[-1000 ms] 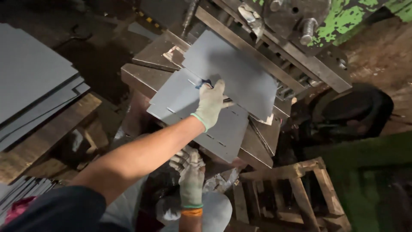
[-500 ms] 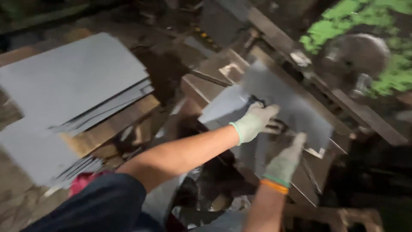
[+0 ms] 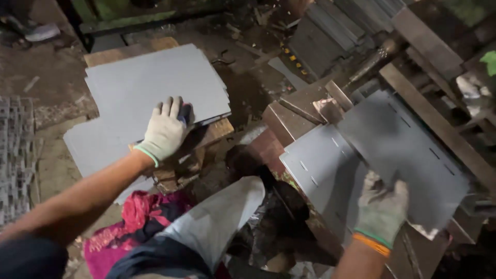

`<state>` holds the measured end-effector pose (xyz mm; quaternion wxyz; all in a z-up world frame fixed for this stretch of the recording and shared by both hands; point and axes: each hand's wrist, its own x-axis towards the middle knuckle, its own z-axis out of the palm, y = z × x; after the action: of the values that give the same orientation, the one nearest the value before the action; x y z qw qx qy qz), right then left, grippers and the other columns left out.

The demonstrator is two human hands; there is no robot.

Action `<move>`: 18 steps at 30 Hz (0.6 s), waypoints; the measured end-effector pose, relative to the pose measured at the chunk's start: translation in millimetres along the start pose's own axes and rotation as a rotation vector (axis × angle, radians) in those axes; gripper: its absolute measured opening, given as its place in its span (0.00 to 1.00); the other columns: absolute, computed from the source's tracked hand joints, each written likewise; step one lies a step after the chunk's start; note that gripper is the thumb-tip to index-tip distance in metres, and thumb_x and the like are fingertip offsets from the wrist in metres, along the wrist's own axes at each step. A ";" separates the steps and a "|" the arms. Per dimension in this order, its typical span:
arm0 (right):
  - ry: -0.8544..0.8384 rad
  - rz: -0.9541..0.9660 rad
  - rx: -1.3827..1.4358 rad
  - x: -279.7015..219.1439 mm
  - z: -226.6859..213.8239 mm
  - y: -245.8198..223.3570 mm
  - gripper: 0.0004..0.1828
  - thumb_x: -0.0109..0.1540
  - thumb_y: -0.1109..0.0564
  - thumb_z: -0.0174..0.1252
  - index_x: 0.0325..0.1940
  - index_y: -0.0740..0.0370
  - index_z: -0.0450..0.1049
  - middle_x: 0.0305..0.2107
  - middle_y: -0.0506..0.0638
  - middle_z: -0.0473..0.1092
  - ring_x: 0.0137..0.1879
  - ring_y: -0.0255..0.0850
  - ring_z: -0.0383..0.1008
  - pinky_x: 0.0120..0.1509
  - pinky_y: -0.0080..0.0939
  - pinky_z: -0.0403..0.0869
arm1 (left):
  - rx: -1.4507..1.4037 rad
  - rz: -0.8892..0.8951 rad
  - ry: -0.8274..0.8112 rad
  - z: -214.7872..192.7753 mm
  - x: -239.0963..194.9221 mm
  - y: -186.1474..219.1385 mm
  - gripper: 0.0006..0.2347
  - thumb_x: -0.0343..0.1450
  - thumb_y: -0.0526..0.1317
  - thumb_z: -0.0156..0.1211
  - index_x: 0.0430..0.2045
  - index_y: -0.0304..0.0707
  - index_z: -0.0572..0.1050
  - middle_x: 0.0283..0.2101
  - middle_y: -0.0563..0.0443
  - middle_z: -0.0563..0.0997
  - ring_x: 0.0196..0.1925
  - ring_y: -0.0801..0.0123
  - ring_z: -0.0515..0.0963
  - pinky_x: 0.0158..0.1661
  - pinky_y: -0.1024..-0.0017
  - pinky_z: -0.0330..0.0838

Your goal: Feeding metal sheets into a punch press machine to create slots and holes.

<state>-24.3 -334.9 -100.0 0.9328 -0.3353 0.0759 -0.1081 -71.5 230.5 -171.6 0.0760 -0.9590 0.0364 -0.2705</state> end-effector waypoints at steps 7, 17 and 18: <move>0.150 -0.113 -0.075 -94.7 31.8 26.2 0.17 0.72 0.53 0.49 0.59 0.68 0.70 0.50 0.59 0.74 0.49 0.48 0.76 0.48 0.42 0.81 | -0.036 0.015 -0.024 -70.3 44.4 -24.6 0.10 0.71 0.39 0.59 0.43 0.38 0.78 0.49 0.40 0.79 0.49 0.51 0.79 0.46 0.56 0.74; 0.330 0.002 -0.293 -171.5 -43.7 70.6 0.24 0.64 0.45 0.56 0.64 0.52 0.67 0.52 0.46 0.71 0.47 0.40 0.72 0.45 0.41 0.78 | -0.528 -0.297 0.023 -106.5 54.3 1.0 0.26 0.73 0.57 0.56 0.53 0.32 0.77 0.49 0.33 0.81 0.50 0.41 0.79 0.47 0.50 0.75; 0.327 0.017 -0.303 -165.5 -79.2 68.5 0.24 0.64 0.45 0.56 0.64 0.52 0.67 0.52 0.46 0.71 0.47 0.40 0.72 0.45 0.41 0.78 | -0.524 -0.311 0.014 -82.4 51.6 2.1 0.26 0.73 0.57 0.56 0.53 0.32 0.77 0.49 0.33 0.81 0.50 0.41 0.79 0.47 0.50 0.75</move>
<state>-190.7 -289.9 -193.0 0.8479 -0.4489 0.2445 -0.1408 -70.9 212.3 -76.1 -0.2164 -0.9382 -0.0421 -0.2667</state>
